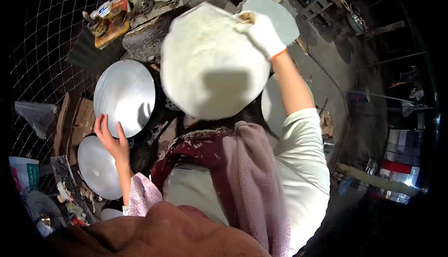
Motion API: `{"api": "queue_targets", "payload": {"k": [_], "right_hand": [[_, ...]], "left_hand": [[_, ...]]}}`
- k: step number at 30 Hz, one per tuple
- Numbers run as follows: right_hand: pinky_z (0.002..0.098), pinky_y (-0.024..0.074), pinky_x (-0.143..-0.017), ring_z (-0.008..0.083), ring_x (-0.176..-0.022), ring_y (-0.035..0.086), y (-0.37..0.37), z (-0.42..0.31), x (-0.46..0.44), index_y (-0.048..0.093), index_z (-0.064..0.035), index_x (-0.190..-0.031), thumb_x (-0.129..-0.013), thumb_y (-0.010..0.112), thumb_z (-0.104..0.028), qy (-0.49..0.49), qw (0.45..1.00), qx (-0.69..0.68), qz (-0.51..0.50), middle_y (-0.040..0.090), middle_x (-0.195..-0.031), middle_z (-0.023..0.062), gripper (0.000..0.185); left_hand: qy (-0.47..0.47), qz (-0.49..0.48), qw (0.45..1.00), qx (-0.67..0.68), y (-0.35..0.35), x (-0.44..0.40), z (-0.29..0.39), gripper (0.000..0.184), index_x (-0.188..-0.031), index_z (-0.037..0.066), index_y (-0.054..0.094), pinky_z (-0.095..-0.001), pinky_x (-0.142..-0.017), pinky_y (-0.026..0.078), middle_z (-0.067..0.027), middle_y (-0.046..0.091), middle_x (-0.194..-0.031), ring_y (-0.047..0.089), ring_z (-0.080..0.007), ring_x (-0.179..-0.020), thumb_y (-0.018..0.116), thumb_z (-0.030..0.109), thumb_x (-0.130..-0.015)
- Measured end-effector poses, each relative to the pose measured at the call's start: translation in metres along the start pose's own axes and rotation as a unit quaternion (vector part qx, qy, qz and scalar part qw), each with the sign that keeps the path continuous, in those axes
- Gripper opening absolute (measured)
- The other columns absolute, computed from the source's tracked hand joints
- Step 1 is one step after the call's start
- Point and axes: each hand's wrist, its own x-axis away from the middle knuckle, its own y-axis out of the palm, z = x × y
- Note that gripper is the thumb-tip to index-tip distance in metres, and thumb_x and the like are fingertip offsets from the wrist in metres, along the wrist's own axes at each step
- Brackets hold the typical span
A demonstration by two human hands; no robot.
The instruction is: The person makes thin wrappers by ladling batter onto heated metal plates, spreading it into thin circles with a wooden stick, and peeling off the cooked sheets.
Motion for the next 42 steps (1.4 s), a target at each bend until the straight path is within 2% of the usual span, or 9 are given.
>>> {"api": "queue_targets", "payload": {"k": [7, 17, 29, 35, 36, 37, 39, 40, 42], "right_hand": [[0.0335, 0.0514, -0.078, 0.0241, -0.088, 0.068, -0.179, 0.048, -0.105, 0.065, -0.0138, -0.114, -0.086, 0.064, -0.025, -0.164, 0.930, 0.305, 0.121, 0.070, -0.101, 0.0101, 0.030], [0.0420, 0.0507, -0.072, 0.0242, -0.086, 0.063, -0.099, 0.282, -0.131, 0.054, -0.0144, -0.119, -0.087, 0.048, -0.018, -0.269, 0.751, 0.585, 0.144, 0.064, -0.092, 0.0053, 0.032], [0.0410, 0.0457, -0.083, 0.0231, -0.097, 0.058, -0.111, 0.376, -0.092, 0.060, -0.0149, -0.112, -0.089, 0.046, -0.020, -0.147, 0.803, 0.576, 0.055, 0.063, -0.101, 0.0035, 0.027], [0.0442, 0.0483, -0.088, 0.0339, -0.098, 0.063, -0.113, 0.406, -0.094, 0.065, -0.0119, -0.112, -0.085, 0.050, -0.012, -0.183, 0.838, 0.513, 0.029, 0.067, -0.104, 0.0173, 0.031], [0.0435, 0.0468, -0.092, 0.0336, -0.103, 0.062, -0.111, 0.412, -0.090, 0.063, -0.0125, -0.120, -0.087, 0.051, -0.013, -0.115, 0.764, 0.635, -0.023, 0.066, -0.111, 0.0171, 0.035], [0.0436, 0.0454, -0.095, 0.0335, -0.105, 0.061, -0.113, 0.381, -0.079, 0.062, -0.0102, -0.121, -0.088, 0.052, -0.015, -0.124, 0.861, 0.491, -0.047, 0.065, -0.113, 0.0168, 0.035], [0.0404, 0.0493, -0.090, 0.0309, -0.102, 0.064, -0.117, 0.418, -0.079, 0.060, -0.0056, -0.123, -0.086, 0.056, -0.017, -0.165, 0.792, 0.584, -0.072, 0.067, -0.112, 0.0164, 0.039], [0.0424, 0.0498, -0.089, 0.0337, -0.100, 0.064, -0.119, 0.438, -0.079, 0.061, -0.0037, -0.120, -0.085, 0.056, -0.017, -0.207, 0.856, 0.469, -0.060, 0.067, -0.108, 0.0180, 0.037], [0.0462, 0.0498, -0.087, 0.0382, -0.097, 0.064, -0.097, 0.374, -0.050, 0.061, -0.0015, -0.119, -0.080, 0.056, -0.014, -0.054, 0.831, 0.549, -0.073, 0.066, -0.106, 0.0243, 0.041]], "left_hand": [[-0.128, -0.100, 0.986, -0.026, 0.038, 0.096, 0.090, 0.035, -0.119, -0.002, 0.055, -0.0424, -0.099, 0.039, -0.0213, 0.051, -0.123, 0.050, -0.0383, -0.115, 0.062, 0.003, -0.085], [-0.211, -0.177, 0.959, -0.059, 0.033, 0.183, 0.171, 0.036, -0.115, 0.000, 0.056, -0.0397, -0.096, 0.042, -0.0199, 0.052, -0.121, 0.052, -0.0386, -0.112, 0.064, -0.002, -0.080], [-0.330, -0.179, 0.927, -0.028, 0.017, 0.292, 0.186, 0.033, -0.107, 0.001, 0.056, -0.0354, -0.085, 0.048, -0.0158, 0.053, -0.109, 0.057, -0.0347, -0.098, 0.064, -0.006, -0.076], [-0.431, -0.213, 0.874, -0.066, 0.000, 0.309, 0.217, 0.032, -0.105, 0.004, 0.058, -0.0376, -0.081, 0.049, -0.0173, 0.056, -0.100, 0.057, -0.0380, -0.095, 0.065, -0.005, -0.075], [-0.395, -0.200, 0.890, -0.108, 0.000, 0.339, 0.207, 0.033, -0.110, 0.004, 0.059, -0.0414, -0.082, 0.049, -0.0189, 0.057, -0.107, 0.057, -0.0390, -0.097, 0.066, 0.001, -0.077], [-0.440, -0.167, 0.878, -0.089, -0.002, 0.335, 0.217, 0.036, -0.113, 0.005, 0.058, -0.0439, -0.083, 0.047, -0.0204, 0.057, -0.111, 0.056, -0.0403, -0.099, 0.066, 0.005, -0.079], [-0.434, -0.195, 0.870, -0.127, -0.017, 0.342, 0.227, 0.034, -0.114, 0.004, 0.058, -0.0432, -0.082, 0.047, -0.0188, 0.056, -0.107, 0.055, -0.0403, -0.098, 0.065, 0.006, -0.081], [-0.428, -0.168, 0.877, -0.138, -0.019, 0.350, 0.231, 0.032, -0.112, 0.004, 0.058, -0.0434, -0.081, 0.047, -0.0180, 0.055, -0.105, 0.055, -0.0399, -0.097, 0.065, 0.007, -0.081], [-0.450, -0.147, 0.870, -0.135, -0.029, 0.386, 0.235, 0.031, -0.110, 0.005, 0.058, -0.0432, -0.079, 0.048, -0.0163, 0.055, -0.105, 0.056, -0.0382, -0.095, 0.066, 0.009, -0.081]]}}
